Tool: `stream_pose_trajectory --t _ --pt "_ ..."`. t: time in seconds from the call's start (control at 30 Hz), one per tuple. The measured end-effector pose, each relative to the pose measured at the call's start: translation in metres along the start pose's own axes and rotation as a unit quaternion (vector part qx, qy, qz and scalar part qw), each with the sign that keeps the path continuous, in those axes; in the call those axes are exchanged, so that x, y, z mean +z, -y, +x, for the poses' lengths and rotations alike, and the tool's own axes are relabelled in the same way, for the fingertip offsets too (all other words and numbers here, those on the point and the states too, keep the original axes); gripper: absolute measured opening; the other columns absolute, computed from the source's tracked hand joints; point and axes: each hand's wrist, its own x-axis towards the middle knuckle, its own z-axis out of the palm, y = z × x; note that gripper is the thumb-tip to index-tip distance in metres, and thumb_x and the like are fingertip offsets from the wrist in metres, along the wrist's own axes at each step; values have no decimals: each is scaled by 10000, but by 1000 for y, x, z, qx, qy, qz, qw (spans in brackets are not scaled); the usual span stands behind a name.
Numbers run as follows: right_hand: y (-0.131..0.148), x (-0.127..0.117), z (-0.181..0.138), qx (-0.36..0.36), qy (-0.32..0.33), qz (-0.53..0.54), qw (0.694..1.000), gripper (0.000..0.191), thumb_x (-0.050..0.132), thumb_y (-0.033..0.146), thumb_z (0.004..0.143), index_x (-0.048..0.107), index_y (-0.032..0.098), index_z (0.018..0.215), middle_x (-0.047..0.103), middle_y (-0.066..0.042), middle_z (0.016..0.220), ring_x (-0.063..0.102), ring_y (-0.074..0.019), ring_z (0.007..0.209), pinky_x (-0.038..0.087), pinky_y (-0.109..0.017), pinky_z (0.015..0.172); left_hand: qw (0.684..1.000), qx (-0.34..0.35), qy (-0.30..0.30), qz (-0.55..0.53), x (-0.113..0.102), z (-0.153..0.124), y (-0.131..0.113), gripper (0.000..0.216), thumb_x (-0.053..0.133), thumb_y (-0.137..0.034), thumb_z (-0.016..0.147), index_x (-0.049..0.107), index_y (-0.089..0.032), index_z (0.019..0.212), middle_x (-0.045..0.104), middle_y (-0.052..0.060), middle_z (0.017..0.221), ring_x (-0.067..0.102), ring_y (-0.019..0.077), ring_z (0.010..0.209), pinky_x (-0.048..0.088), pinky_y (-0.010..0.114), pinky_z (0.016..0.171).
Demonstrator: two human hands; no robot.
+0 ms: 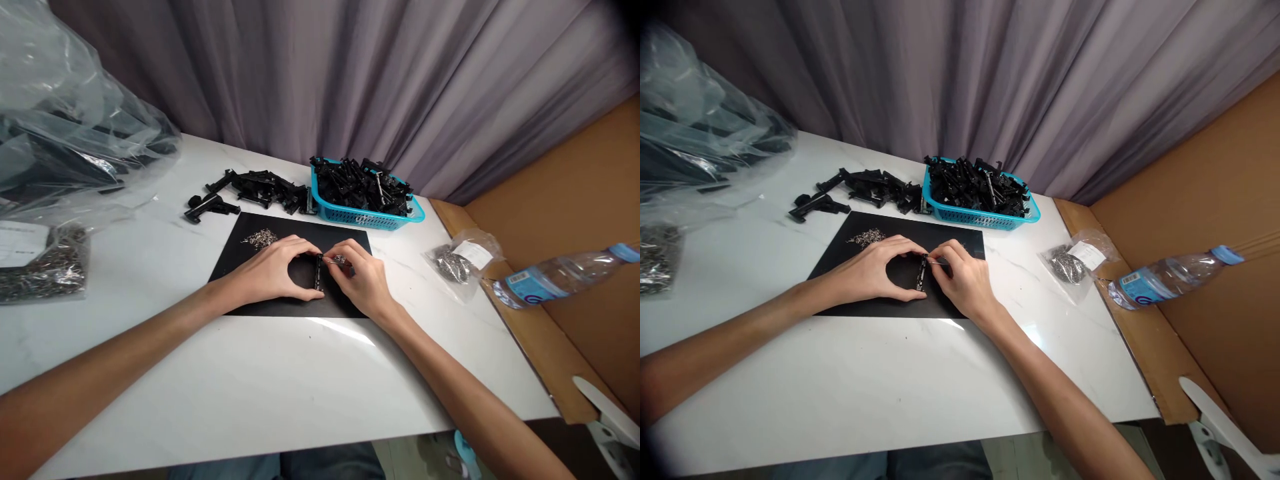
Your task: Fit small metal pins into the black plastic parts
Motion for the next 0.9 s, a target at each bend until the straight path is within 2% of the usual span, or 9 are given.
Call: stream_pose_trajectory --t 0.23,0.5,0.73,0.9 --pt "5 8 1 -13 -28 -100 994 86 583 240 988 657 230 947 747 -11 1005 617 -114 590 406 -265 516 1000 -7 3 14 -1 2 -4 595 870 -532 655 667 -227 1124 689 59 1143 635 281 1105 527 416 976" --pt "10 15 -1 -44 -37 -181 982 116 540 206 1010 638 216 949 731 -34 964 615 -128 598 372 -281 536 1000 -4 6 11 -1 3 -5 606 862 -537 672 667 -219 1148 678 60 1132 636 274 1072 530 411 947" --pt "12 17 -6 -48 -24 -177 983 229 434 200 1054 602 204 898 662 -48 872 555 -121 561 309 -289 490 1000 -14 -11 -6 1 2 -5 551 874 -468 646 695 -226 1108 675 47 1075 637 251 988 544 386 883" --pt "8 17 -5 -47 12 -123 991 173 467 233 1046 599 204 938 634 -48 914 569 -120 603 299 -271 463 1000 -15 -8 -9 1 3 -5 528 875 -458 637 697 -224 1076 668 38 1045 637 240 950 543 372 852"
